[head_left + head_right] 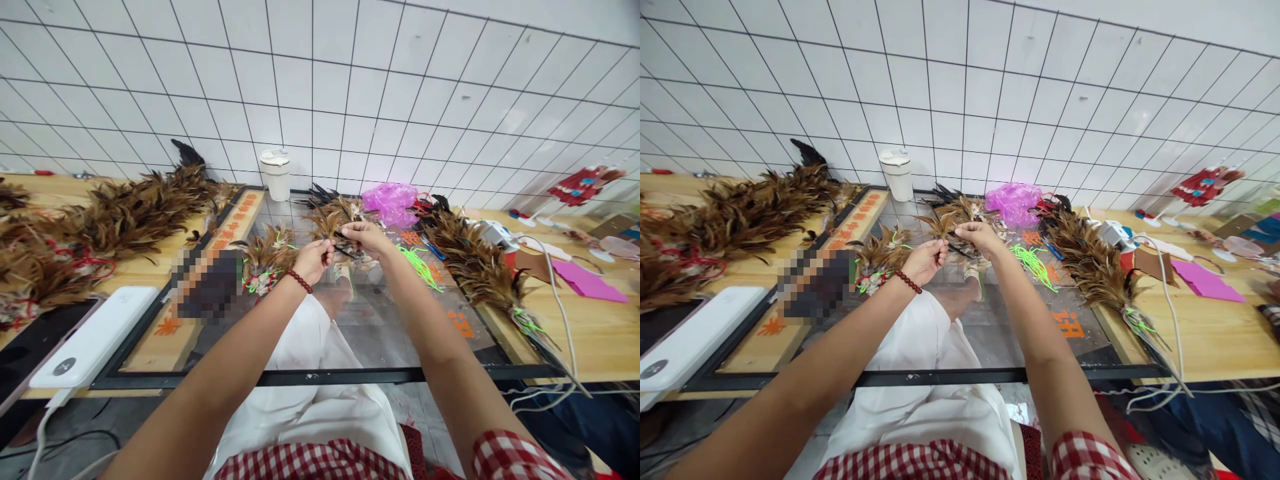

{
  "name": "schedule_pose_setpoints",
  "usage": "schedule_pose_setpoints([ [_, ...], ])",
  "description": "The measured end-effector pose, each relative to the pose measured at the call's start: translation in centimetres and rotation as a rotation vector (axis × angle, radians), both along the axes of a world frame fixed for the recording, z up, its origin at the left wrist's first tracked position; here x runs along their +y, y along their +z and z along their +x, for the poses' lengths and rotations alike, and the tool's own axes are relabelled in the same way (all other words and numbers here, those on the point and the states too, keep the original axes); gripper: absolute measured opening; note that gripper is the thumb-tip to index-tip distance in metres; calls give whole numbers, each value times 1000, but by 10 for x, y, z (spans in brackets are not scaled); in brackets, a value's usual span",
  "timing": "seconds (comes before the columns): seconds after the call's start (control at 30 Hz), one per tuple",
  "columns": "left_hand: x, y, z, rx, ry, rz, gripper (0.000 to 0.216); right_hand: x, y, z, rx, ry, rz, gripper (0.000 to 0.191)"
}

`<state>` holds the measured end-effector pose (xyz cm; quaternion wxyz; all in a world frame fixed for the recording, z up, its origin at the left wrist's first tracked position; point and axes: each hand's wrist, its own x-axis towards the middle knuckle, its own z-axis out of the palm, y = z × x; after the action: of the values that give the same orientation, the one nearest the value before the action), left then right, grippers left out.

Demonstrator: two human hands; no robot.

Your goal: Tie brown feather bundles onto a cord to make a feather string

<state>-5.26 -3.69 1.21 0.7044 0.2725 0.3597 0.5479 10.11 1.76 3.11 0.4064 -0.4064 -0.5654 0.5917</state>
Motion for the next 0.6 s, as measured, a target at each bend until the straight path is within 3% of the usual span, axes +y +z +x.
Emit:
schedule_pose_setpoints([
  [0.1, -1, -1, 1, 3, -57, -14, 9, -5, 2, 1, 45, 266, -132, 38],
  [0.17, -2, -1, 2, 14, -116, -20, 11, -9, 2, -2, 63, 304, -169, 37],
  [0.3, -5, 1, 3, 42, -211, 27, 7, -14, 3, -10, 102, 229, -141, 37],
  [0.43, -9, 4, 5, 122, -201, 77, 13, -13, 2, -15, 66, 132, -42, 37],
  [0.6, -10, 4, 9, 271, -58, 81, 14, -7, 2, -12, -164, 85, 113, 35],
])
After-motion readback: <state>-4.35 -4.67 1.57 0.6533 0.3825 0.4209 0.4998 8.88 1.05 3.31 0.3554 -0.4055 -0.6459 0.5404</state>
